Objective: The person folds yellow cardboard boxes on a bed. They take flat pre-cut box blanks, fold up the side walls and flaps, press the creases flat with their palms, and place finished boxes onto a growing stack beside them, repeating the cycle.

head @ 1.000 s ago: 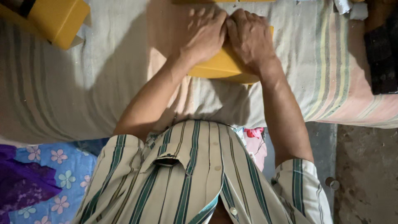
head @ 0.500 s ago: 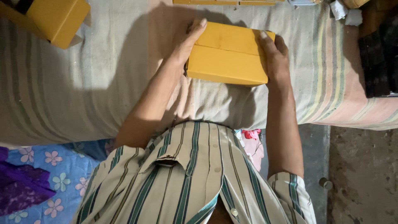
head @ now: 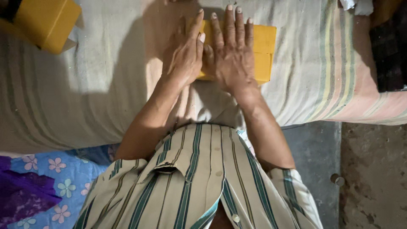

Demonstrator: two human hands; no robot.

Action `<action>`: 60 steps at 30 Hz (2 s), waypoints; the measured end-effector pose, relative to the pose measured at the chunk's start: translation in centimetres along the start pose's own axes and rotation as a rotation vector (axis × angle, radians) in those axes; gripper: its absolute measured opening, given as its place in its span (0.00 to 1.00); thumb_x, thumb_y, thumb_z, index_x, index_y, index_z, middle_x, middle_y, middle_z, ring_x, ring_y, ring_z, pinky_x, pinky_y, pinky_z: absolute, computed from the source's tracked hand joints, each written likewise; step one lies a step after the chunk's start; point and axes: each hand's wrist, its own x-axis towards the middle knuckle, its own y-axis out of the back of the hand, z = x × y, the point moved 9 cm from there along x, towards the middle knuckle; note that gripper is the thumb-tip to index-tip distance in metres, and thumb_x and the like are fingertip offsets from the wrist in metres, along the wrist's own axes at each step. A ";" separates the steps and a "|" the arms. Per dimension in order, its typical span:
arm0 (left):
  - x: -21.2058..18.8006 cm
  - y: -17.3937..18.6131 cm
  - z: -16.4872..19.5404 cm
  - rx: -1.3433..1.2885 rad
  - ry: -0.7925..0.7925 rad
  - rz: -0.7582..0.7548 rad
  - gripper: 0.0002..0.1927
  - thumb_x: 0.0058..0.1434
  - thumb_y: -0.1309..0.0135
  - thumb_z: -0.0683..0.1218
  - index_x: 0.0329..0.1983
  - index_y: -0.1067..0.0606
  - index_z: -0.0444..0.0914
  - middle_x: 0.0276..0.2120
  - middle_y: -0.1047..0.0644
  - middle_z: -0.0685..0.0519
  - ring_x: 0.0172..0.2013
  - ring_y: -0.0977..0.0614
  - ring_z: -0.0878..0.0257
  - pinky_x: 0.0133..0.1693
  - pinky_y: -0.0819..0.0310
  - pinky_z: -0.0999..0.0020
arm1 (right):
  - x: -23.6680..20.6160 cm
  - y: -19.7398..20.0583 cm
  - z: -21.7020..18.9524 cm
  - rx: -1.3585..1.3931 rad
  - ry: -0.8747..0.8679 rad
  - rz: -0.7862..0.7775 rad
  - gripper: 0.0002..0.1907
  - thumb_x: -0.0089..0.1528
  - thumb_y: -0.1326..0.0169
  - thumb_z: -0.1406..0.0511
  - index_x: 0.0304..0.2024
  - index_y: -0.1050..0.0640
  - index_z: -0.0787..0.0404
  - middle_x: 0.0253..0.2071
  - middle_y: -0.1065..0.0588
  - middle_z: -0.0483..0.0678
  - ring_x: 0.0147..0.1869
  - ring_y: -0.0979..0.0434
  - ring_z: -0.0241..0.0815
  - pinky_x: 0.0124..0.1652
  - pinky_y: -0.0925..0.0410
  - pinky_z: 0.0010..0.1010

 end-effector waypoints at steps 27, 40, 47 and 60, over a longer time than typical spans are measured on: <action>0.1 1.9 2.1 0.065 -0.017 0.042 0.28 0.75 0.58 0.51 0.77 0.43 0.42 0.69 0.38 0.32 0.68 0.38 0.35 0.66 0.42 0.38 | -3.2 4.7 8.0 -0.016 -0.194 0.130 0.33 0.75 0.63 0.51 0.78 0.42 0.61 0.77 0.52 0.74 0.80 0.62 0.77 0.72 0.67 0.67; 3.2 0.2 4.4 0.279 -0.007 -0.034 0.31 0.71 0.56 0.56 0.73 0.39 0.38 0.72 0.45 0.32 0.73 0.52 0.36 0.68 0.70 0.27 | -3.1 4.2 9.1 -0.010 -0.269 0.080 0.34 0.75 0.67 0.50 0.77 0.42 0.62 0.77 0.53 0.74 0.80 0.66 0.76 0.70 0.69 0.71; 3.5 1.3 3.8 0.313 0.010 0.080 0.35 0.71 0.55 0.55 0.75 0.43 0.32 0.72 0.49 0.29 0.72 0.56 0.34 0.66 0.73 0.26 | -1.2 3.2 7.4 -0.069 -0.280 0.009 0.35 0.74 0.69 0.50 0.77 0.44 0.62 0.78 0.55 0.72 0.80 0.69 0.74 0.70 0.73 0.69; 3.0 2.2 2.6 0.313 0.043 0.048 0.33 0.74 0.55 0.54 0.76 0.44 0.33 0.73 0.48 0.29 0.73 0.57 0.34 0.67 0.75 0.26 | -3.1 4.6 10.7 -0.080 -0.324 0.099 0.34 0.77 0.67 0.51 0.78 0.42 0.66 0.77 0.56 0.77 0.80 0.68 0.78 0.69 0.72 0.74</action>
